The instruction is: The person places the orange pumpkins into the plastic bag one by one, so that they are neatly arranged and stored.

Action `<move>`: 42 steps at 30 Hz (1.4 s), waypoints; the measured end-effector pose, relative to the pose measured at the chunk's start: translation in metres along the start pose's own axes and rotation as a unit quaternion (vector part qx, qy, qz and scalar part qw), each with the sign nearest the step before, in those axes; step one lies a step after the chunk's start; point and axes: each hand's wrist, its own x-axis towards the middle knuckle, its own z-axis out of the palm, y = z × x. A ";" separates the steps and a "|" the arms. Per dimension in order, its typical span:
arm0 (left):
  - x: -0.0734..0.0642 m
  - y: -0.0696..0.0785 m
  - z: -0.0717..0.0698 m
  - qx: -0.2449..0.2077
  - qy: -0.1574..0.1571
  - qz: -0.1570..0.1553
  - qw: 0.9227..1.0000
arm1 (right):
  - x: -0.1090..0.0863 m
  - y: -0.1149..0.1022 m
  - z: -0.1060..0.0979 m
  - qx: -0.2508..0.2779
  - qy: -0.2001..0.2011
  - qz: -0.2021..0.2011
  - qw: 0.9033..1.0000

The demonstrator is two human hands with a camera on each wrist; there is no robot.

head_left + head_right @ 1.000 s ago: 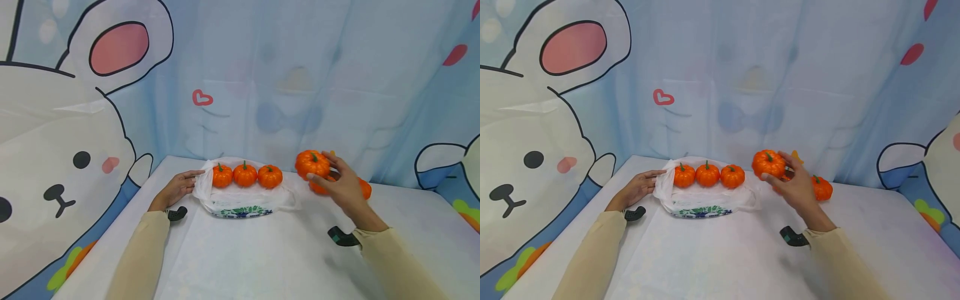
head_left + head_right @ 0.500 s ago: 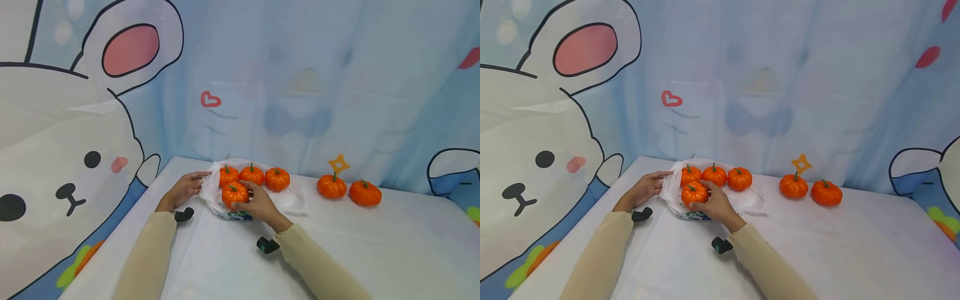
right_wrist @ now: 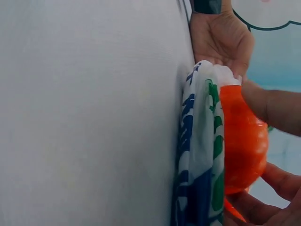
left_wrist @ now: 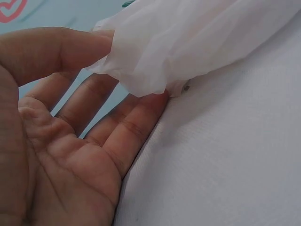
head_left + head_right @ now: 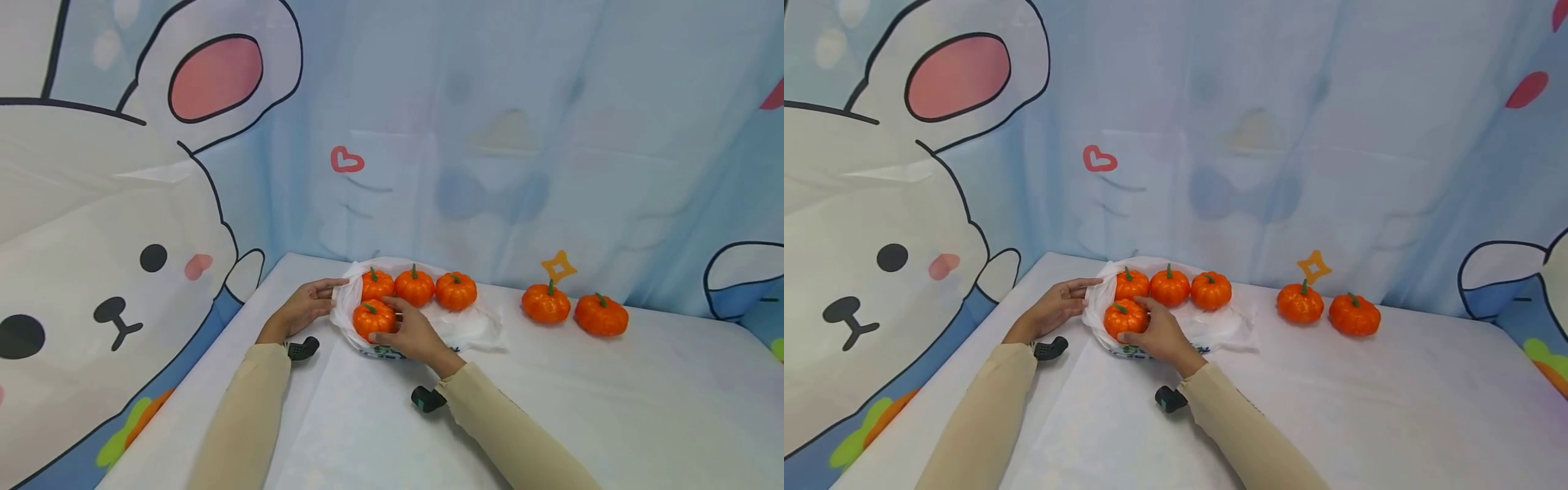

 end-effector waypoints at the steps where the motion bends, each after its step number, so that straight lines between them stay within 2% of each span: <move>1: 0.000 0.001 0.000 0.001 -0.002 0.001 1.000 | -0.002 0.000 -0.002 -0.001 0.001 -0.003 1.000; 5: 0.001 0.002 0.002 0.005 -0.001 0.001 1.000 | -0.013 0.003 -0.021 -0.010 0.011 -0.025 1.000; 8: 0.000 0.002 0.002 0.011 -0.003 0.002 1.000 | -0.025 0.009 -0.045 -0.024 0.033 -0.035 0.999; 12: -0.001 0.001 0.000 0.023 -0.007 0.003 1.000 | -0.042 0.020 -0.089 -0.039 0.108 -0.041 0.993; 14: -0.002 0.000 -0.001 0.026 -0.005 0.002 1.000 | -0.049 0.028 -0.113 -0.055 0.166 -0.041 0.984; 19: -0.004 -0.002 -0.003 0.026 -0.008 0.004 1.000 | -0.062 0.049 -0.169 -0.057 0.310 -0.017 0.949; 21: -0.005 -0.001 -0.002 0.025 -0.011 0.007 1.000 | -0.066 0.059 -0.189 -0.051 0.343 0.009 0.938; 23: -0.005 -0.001 -0.001 0.024 -0.013 0.011 1.000 | -0.070 0.072 -0.207 -0.042 0.357 0.040 0.932; 27: -0.005 0.000 0.002 0.016 -0.016 0.014 1.000 | -0.078 0.105 -0.234 -0.057 0.353 0.108 0.928; 30: -0.004 0.001 0.002 0.014 -0.014 0.016 1.000 | -0.079 0.132 -0.245 -0.075 0.346 0.169 0.920; 33: -0.003 0.000 0.001 0.012 -0.010 0.015 1.000 | -0.080 0.159 -0.253 -0.080 0.317 0.242 0.914; 35: -0.002 -0.001 0.001 0.013 -0.010 0.012 1.000 | -0.082 0.174 -0.257 -0.067 0.282 0.276 0.917; 38: -0.001 -0.002 0.001 0.010 -0.010 0.005 1.000 | -0.085 0.189 -0.261 -0.044 0.235 0.303 0.922; 42: -0.001 -0.001 0.001 0.010 -0.008 0.007 1.000 | -0.085 0.195 -0.262 -0.046 0.220 0.293 0.929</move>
